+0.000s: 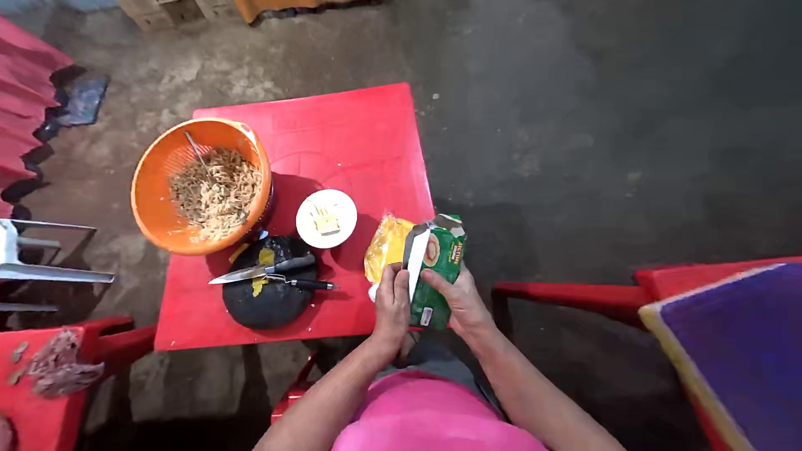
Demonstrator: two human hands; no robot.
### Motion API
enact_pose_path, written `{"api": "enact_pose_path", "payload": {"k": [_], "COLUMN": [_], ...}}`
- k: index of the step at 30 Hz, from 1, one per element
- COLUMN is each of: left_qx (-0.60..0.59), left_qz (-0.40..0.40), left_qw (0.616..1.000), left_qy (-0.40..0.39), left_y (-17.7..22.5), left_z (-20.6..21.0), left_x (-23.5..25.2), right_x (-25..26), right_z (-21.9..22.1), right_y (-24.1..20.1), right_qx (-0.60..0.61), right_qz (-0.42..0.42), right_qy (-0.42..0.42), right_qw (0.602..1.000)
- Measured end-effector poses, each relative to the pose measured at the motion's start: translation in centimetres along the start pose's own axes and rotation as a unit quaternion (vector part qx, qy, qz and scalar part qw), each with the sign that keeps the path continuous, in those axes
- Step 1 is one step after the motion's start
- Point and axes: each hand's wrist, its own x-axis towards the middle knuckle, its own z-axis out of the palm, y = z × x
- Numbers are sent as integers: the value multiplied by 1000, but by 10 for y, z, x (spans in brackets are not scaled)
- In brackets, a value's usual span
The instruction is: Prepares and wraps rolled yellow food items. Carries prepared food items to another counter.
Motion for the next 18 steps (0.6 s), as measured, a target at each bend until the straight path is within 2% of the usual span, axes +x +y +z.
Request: {"api": "enact_pose_path", "payload": {"k": [3,5,7,9,11,12,15,18], "left_qx": [49,95,161,198,171,148,97,33], "left_qz": [-6,17,71,76,6,-48,-148,-170], "left_qw": [998,993,984,976,980,982,981,984], "left_qy": [-40,-69,-36,46,105,108,79,31], "left_y": [0,1,0,-4,-15,-21,-47,-51], "left_z": [-23,-49,-82,-124,-162,-178,-208,-212], "left_x": [13,28,48,77,108,122,156,177], "right_x": [8,20,38,63,87,97,124,140], "right_z": [16,27,40,51,62,68,80,86], "right_y": [2,6,12,17,19,21,35,49], "right_qx": [40,69,111,142,175,187,198,177], "right_qz": [37,60,84,105,126,135,151,161], "right_qy": [17,12,-3,-26,-40,-44,-59,-96], "right_qw": [998,996,990,984,976,972,967,966]}}
